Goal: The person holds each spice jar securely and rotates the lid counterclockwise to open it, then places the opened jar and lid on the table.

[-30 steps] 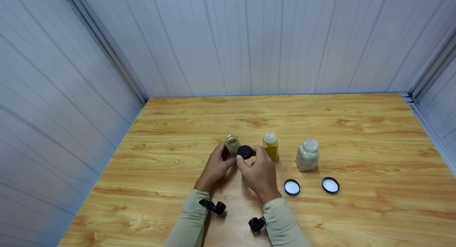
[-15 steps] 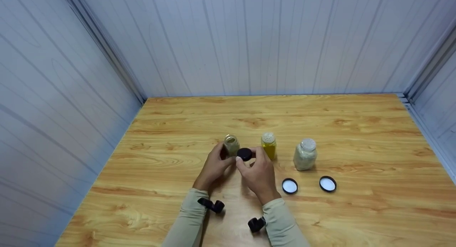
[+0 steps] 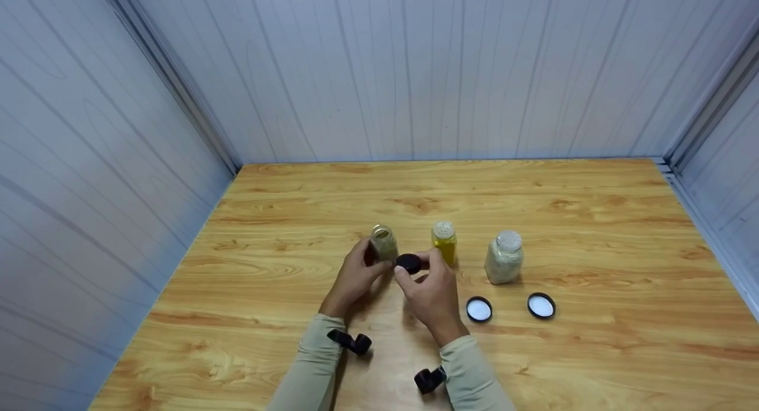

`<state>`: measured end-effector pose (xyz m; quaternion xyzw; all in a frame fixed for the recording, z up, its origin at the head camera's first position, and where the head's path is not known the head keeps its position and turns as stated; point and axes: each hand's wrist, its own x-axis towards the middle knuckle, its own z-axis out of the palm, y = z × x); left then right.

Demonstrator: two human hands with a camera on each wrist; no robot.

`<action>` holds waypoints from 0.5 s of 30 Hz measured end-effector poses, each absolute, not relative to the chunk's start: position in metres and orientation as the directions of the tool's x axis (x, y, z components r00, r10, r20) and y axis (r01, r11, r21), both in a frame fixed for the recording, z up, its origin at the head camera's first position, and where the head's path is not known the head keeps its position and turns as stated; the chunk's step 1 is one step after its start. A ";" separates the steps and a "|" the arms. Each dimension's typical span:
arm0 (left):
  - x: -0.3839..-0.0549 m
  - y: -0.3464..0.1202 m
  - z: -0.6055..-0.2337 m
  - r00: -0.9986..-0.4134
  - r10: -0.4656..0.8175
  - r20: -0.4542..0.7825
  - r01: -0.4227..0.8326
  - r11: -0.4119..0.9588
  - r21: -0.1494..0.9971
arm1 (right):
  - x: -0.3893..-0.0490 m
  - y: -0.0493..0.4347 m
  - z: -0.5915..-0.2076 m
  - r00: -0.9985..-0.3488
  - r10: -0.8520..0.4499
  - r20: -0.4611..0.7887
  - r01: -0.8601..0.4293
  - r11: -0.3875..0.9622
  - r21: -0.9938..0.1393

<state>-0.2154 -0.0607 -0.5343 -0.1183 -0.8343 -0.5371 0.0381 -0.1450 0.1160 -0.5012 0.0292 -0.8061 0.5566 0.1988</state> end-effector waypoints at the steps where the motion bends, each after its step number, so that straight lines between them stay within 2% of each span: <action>1: -0.215 -0.061 -0.535 -0.969 0.156 0.191 0.238 0.392 0.889 | -0.145 0.116 -0.502 -0.919 0.173 0.355 -0.270 0.380 -0.885; 15: -0.216 -0.061 -0.535 -0.967 0.168 0.191 0.244 0.406 0.881 | -0.136 0.119 -0.501 -0.940 0.097 0.326 -0.255 0.436 -0.863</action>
